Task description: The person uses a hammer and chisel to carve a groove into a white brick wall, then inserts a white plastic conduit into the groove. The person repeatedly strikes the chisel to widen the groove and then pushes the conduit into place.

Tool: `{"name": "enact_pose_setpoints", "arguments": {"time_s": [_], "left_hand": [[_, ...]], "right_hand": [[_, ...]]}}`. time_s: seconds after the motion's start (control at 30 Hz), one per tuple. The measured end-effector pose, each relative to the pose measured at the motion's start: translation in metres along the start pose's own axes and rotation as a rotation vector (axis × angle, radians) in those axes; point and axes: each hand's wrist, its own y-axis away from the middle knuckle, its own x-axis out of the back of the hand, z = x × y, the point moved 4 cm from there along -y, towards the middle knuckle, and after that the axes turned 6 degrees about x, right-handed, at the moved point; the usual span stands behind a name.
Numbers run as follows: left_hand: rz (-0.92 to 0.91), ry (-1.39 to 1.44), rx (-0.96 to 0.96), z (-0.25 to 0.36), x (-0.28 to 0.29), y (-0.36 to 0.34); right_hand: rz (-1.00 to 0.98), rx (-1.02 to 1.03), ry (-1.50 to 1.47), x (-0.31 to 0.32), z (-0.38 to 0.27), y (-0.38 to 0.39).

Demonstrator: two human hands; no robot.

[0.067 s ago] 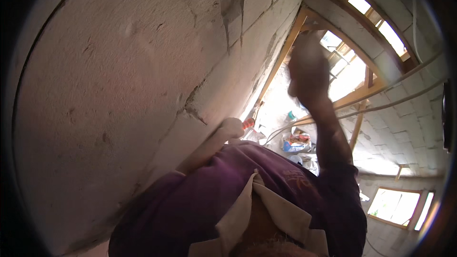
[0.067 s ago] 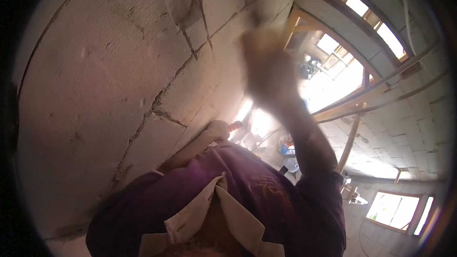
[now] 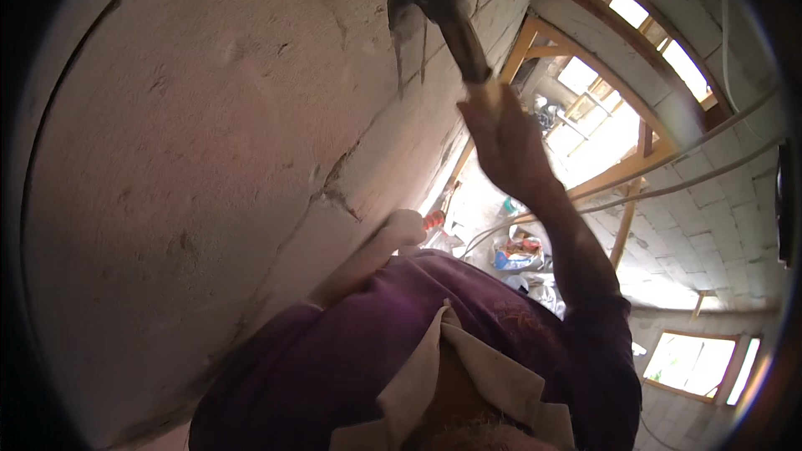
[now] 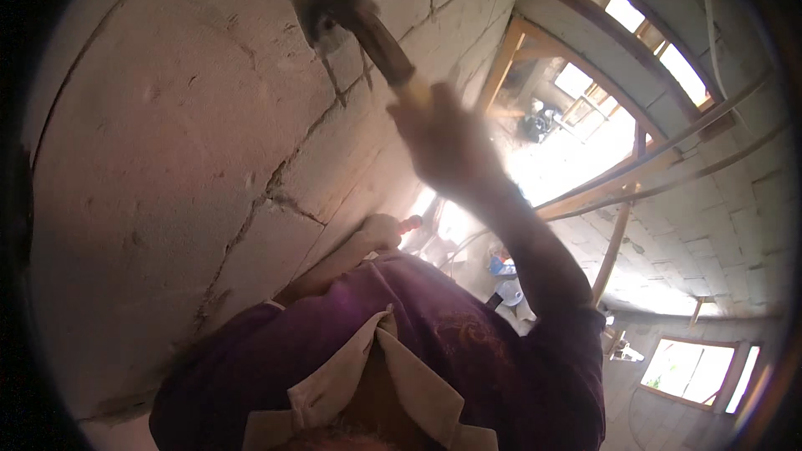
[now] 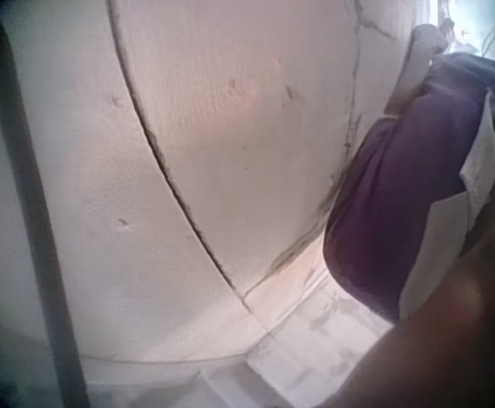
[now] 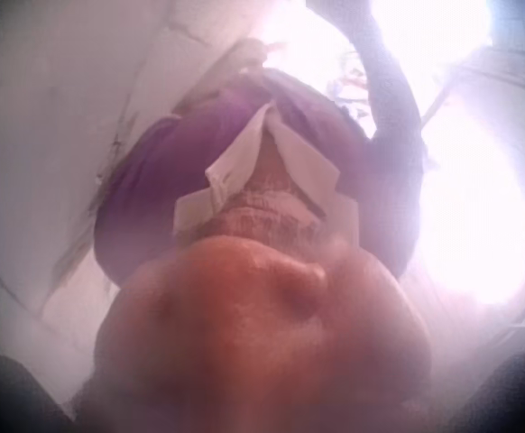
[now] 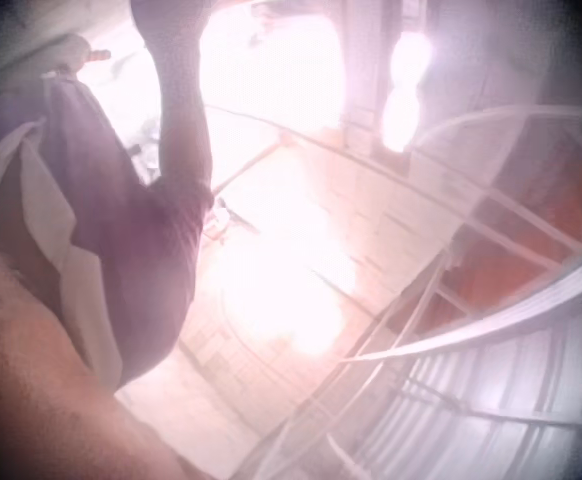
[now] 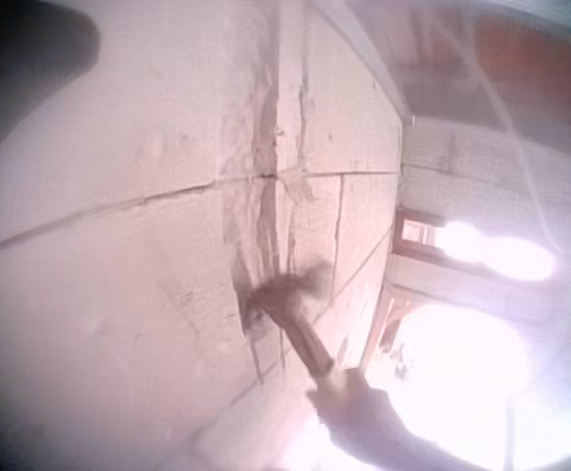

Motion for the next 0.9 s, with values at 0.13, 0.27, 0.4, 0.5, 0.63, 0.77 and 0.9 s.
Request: {"name": "enact_pose_setpoints", "arguments": {"time_s": [0.13, 0.27, 0.4, 0.5, 0.63, 0.77, 0.9], "left_hand": [[0.03, 0.011, 0.019, -0.006, -0.014, -0.007], [0.035, -0.167, -0.084, -0.009, -0.021, -0.018], [-0.015, -0.155, -0.097, -0.008, -0.01, -0.02], [0.031, -0.061, -0.049, -0.006, 0.009, -0.016], [-0.015, -0.064, -0.057, -0.003, 0.009, -0.004], [0.031, -0.088, -0.061, -0.004, 0.005, 0.005], [0.014, -0.068, -0.11, 0.001, 0.007, 0.014]], "right_hand": [[0.11, -0.186, -0.128, 0.013, 0.021, 0.015], [0.808, 0.059, -0.365, 0.056, 0.028, 0.032], [0.406, 0.154, 0.19, 0.009, 0.003, 0.012], [0.062, -0.233, -0.263, -0.021, 0.015, 0.023], [0.524, -0.229, -0.597, 0.016, 0.022, 0.045], [0.833, -0.036, -0.517, 0.035, -0.001, 0.029], [0.198, -0.306, -0.473, -0.005, -0.009, 0.01]]}}
